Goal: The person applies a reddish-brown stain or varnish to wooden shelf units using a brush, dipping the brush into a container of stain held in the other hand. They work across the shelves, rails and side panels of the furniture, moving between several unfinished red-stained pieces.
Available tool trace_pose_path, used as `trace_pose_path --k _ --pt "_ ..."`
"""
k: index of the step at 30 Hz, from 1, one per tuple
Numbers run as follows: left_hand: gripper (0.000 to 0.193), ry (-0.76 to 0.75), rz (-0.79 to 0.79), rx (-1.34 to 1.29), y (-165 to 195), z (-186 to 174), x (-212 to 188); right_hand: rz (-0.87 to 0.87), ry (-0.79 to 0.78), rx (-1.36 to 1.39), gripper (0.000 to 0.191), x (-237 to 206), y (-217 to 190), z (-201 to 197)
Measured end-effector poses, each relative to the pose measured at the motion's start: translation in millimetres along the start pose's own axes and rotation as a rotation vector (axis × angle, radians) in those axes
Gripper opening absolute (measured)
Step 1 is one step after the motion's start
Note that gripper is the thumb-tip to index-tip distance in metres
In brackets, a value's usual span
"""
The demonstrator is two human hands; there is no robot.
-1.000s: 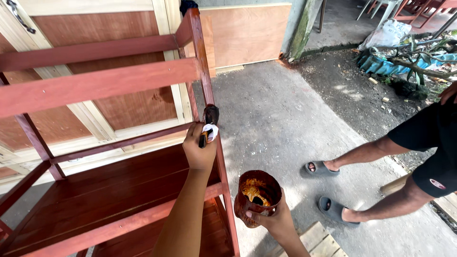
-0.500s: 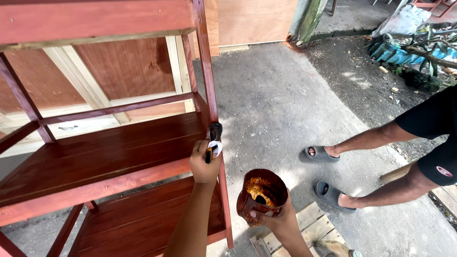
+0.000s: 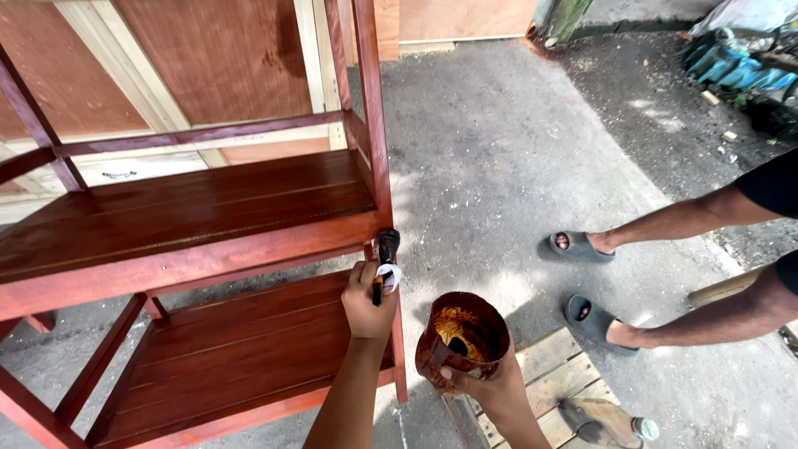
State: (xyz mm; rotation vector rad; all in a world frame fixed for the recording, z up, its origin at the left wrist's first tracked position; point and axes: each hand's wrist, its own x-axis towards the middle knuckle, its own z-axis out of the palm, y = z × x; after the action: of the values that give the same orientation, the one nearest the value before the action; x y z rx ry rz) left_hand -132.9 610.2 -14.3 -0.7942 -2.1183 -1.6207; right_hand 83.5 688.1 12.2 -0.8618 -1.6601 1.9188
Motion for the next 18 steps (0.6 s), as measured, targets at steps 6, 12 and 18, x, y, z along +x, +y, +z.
trace_pose_path --k 6,12,18 --pt "0.028 -0.011 -0.056 0.039 -35 7 -65 -0.006 -0.01 -0.037 0.09 -12 48 -7" --pt "0.029 -0.049 -0.068 0.084 -73 13 -128 -0.029 0.011 -0.023 0.086 -31 104 -11" --pt "0.034 -0.101 -0.045 0.101 -104 11 -190 0.08 0.039 -0.025 0.078 -53 149 -20"
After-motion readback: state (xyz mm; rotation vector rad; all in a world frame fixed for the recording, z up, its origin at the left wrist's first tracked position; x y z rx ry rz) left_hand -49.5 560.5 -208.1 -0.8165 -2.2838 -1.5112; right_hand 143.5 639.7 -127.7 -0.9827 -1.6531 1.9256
